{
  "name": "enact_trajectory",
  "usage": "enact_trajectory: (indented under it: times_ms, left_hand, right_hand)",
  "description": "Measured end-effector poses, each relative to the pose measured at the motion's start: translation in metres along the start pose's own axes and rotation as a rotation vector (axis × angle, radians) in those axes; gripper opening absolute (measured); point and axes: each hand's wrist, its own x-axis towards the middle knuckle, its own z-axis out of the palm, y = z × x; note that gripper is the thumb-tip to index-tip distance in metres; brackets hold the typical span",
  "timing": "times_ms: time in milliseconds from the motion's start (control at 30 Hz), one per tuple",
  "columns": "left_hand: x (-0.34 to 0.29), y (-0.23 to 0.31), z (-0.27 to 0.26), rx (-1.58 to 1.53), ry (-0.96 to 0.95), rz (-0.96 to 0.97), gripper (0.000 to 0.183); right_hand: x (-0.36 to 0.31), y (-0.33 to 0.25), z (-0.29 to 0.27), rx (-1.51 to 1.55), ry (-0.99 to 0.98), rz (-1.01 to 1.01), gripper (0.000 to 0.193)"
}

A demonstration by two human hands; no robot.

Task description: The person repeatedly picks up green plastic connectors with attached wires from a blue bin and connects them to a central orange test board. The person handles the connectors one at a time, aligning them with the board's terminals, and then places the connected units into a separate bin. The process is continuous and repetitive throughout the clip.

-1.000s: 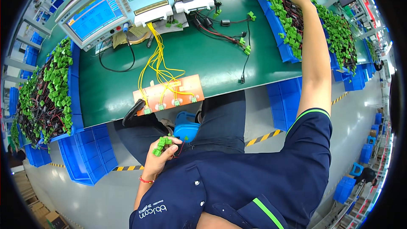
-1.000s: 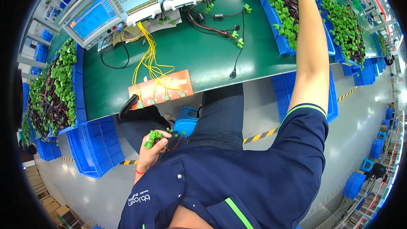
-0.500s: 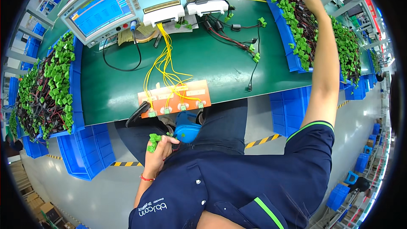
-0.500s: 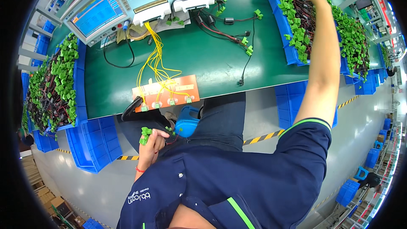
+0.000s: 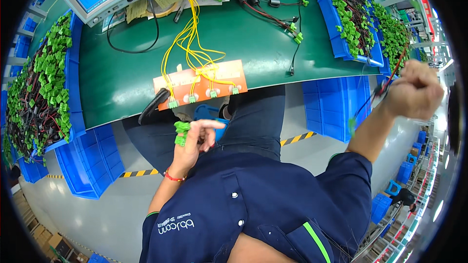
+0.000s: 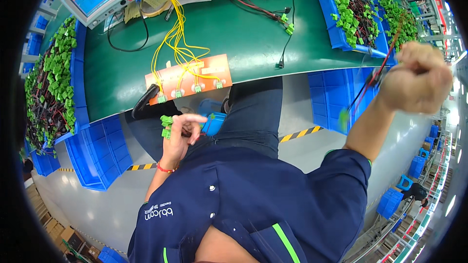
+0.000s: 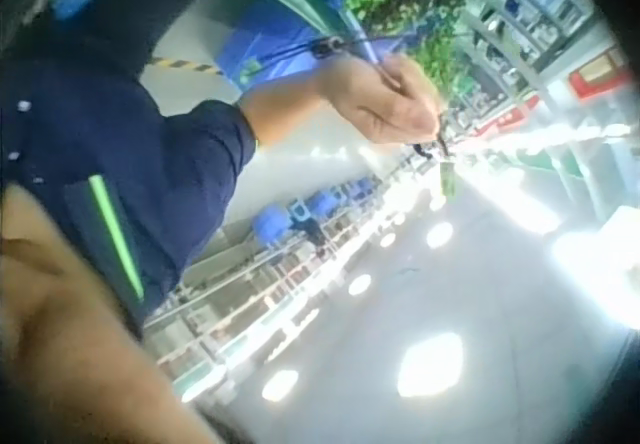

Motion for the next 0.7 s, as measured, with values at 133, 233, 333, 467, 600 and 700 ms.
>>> enact_trajectory:
  times_ms: [133,233,333,467,600,700]
  left_hand:
    - [0.017,0.015,0.02,0.097,-0.142,-0.039,0.04]
    - [0.034,0.002,0.033,0.169,-0.235,-0.007,0.039]
    - [0.04,-0.014,0.043,0.047,-0.243,-0.127,0.041]
    - [0.042,-0.023,0.04,-0.027,-0.369,-0.24,0.04]
    - [0.031,-0.022,0.023,-0.063,-0.289,-0.272,0.039]
    - [0.022,-0.022,-0.001,-0.17,-0.217,-0.253,0.044]
  right_hand:
    - [-0.04,-0.053,0.039,0.121,0.038,0.205,0.041]
    - [-0.073,-0.081,0.071,0.308,0.03,0.547,0.042]
    - [-0.11,-0.114,0.101,0.508,0.025,0.885,0.04]
    - [-0.141,-0.147,0.108,0.61,-0.044,1.064,0.038]
    - [-0.153,-0.144,0.079,0.524,-0.077,0.989,0.035]
    - [-0.159,-0.144,0.047,0.3,-0.102,0.893,0.036]
